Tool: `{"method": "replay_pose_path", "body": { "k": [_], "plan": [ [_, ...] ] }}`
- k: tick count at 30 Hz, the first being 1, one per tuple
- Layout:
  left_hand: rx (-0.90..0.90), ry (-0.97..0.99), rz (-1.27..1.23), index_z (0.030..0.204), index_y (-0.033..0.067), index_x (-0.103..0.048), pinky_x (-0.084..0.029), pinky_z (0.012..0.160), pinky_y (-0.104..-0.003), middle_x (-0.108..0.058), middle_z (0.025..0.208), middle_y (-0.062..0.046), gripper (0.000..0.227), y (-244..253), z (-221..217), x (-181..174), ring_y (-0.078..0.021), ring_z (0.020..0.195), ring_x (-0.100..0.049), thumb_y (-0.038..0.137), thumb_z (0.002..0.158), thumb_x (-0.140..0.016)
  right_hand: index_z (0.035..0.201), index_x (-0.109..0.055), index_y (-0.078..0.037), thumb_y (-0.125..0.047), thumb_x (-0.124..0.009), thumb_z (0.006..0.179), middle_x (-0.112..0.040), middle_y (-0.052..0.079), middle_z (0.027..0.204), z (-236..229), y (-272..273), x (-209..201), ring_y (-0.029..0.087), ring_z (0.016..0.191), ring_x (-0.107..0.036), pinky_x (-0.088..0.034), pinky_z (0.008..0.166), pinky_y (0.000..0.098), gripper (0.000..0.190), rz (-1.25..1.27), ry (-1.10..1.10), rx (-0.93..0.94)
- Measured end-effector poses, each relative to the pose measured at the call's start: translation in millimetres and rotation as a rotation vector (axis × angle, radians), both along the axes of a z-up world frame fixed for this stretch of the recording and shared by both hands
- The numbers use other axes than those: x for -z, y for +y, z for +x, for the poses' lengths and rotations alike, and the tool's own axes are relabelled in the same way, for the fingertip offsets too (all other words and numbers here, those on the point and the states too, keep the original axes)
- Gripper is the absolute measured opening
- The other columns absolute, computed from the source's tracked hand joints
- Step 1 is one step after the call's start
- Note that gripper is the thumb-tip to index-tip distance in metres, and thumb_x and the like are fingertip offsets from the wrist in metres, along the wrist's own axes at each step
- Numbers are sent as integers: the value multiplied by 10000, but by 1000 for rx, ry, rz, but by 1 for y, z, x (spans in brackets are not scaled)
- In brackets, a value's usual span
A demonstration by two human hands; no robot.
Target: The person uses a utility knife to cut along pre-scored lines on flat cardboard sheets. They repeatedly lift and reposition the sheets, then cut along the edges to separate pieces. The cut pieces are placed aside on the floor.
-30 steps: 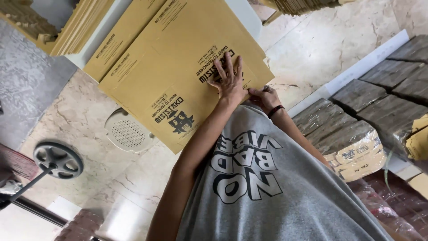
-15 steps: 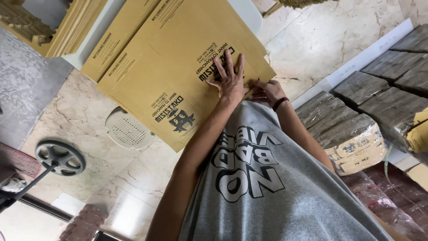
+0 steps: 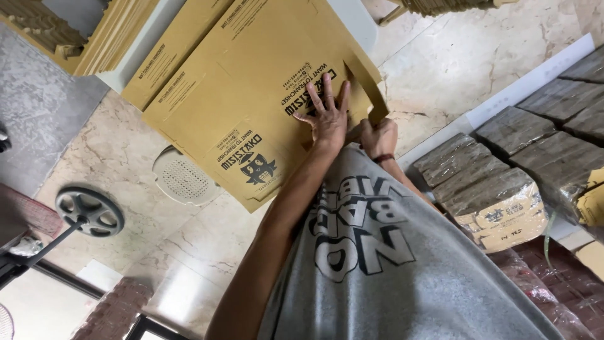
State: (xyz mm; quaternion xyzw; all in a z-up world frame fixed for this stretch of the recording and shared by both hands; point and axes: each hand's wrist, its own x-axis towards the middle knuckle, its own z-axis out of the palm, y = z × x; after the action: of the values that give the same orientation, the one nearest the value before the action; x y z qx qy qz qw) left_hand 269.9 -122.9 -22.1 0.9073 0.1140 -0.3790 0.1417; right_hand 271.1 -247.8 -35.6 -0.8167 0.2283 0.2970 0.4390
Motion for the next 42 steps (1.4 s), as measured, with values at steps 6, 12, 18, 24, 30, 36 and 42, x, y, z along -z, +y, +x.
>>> {"method": "replay_pose_path", "body": {
  "k": [6, 12, 18, 24, 30, 36, 42],
  "plan": [
    [106, 11, 260, 1671, 236, 55, -307, 890, -932, 192, 1652, -305, 1083, -6, 2, -20, -666, 1457, 120, 438, 972, -747, 652, -722, -92, -185, -626, 909, -645, 105, 517, 13, -14, -44, 193, 484, -659, -529, 495, 308, 290, 105, -102, -147],
    [40, -94, 47, 1659, 243, -151, -405, 944, -830, 100, 1685, -261, 986, 29, 16, -25, -610, 1507, -21, 507, 922, -751, 1196, -620, 123, -225, -834, 918, -677, 281, 1078, 74, -48, -40, 333, 894, -717, -651, 727, 535, 495, 417, 120, -20],
    [-141, -277, 228, 1671, 162, 10, -145, 1105, -851, 177, 1663, -174, 1468, 75, 74, 1, -468, 1526, 100, 903, 750, -861, 1160, -749, -107, -697, -631, 783, -745, 83, 1063, 151, -4, -46, 226, 883, -681, -522, 684, 344, 710, 5, 442, -653],
    [-321, 5, 33, 1644, 258, 168, -69, 998, -919, 388, 1582, -148, 1499, 79, 97, -7, -550, 1420, 309, 503, 705, -974, 727, -689, -100, -310, -590, 1075, -656, 50, 611, 138, 37, -51, 117, 450, -546, -481, 493, 267, 418, 386, -93, -979],
    [-230, 26, 19, 1657, 285, 114, -224, 1013, -899, 365, 1593, -161, 1172, 92, 93, -10, -558, 1460, 240, 96, 865, -730, 784, -793, -141, -502, -580, 994, -810, 54, 951, 176, 53, -91, 225, 1136, -719, -580, 956, 436, 469, 117, 464, -928],
    [-453, -171, 139, 1651, 267, 29, -75, 1053, -881, 99, 1705, -122, 1082, 126, 127, -5, -464, 1540, 64, 757, 969, -654, 937, -633, -21, -442, -426, 1128, -662, 141, 769, 189, 69, -37, 283, 688, -653, -590, 708, 417, 507, 507, 754, -434],
    [-907, -64, -40, 1602, 284, 236, -159, 948, -942, 461, 1581, -76, 1370, 109, 135, 10, -585, 1447, 349, 484, 872, -907, 953, -634, 42, -234, -496, 1106, -704, 233, 831, 187, 77, -44, 356, 745, -719, -637, 729, 442, 344, 352, 659, -454]
  ]
}}
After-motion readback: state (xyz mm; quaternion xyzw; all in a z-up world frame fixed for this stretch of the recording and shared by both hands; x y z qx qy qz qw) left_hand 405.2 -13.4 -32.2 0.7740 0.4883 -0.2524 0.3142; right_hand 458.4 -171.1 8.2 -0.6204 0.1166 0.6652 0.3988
